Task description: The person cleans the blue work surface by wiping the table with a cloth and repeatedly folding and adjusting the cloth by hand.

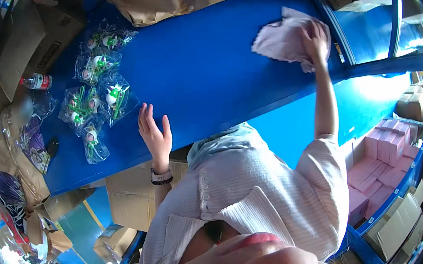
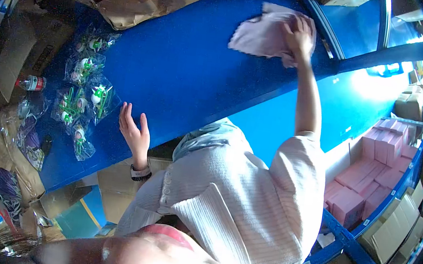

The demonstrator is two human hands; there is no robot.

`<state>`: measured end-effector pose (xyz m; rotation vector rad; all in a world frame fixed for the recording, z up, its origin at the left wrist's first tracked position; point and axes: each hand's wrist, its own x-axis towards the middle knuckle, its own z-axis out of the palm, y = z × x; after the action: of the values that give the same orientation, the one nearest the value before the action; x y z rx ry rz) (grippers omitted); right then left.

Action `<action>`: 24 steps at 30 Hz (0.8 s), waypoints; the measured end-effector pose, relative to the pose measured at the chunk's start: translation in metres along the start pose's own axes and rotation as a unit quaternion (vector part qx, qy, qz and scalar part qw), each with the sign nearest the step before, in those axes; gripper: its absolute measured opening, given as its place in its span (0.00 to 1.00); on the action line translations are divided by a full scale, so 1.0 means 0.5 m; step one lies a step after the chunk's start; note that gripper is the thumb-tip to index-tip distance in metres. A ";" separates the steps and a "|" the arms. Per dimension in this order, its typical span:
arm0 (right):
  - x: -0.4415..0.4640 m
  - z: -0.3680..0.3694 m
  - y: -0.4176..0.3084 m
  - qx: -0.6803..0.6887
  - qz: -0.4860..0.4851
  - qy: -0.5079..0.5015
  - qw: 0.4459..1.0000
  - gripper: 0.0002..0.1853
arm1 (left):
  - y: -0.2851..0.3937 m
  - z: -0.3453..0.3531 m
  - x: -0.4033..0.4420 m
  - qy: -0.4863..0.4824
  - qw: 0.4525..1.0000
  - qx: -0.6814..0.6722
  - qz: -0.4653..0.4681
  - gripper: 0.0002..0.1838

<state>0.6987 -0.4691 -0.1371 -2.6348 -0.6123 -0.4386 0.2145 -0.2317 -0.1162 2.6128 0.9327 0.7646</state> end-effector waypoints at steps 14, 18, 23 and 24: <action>-0.276 -0.068 -0.097 -0.122 0.191 -0.014 0.974 0.36 | -0.009 0.005 0.004 0.059 0.996 -0.058 -0.012 0.25; -0.341 -0.044 -0.285 -0.041 -0.156 0.076 0.984 0.29 | -0.011 0.007 0.006 0.061 0.997 -0.051 -0.009 0.25; -0.408 -0.020 -0.504 0.057 -0.327 -0.123 0.935 0.36 | -0.010 -0.001 0.003 0.036 0.999 -0.029 -0.001 0.24; -0.412 -0.020 -0.515 0.101 -0.334 -0.115 0.930 0.36 | -0.007 0.001 0.006 0.033 0.999 -0.023 0.003 0.24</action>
<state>0.3981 -0.3336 -0.1284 -2.2347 -1.5557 -0.2274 0.2151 -0.2270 -0.1166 2.5651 0.9146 0.8671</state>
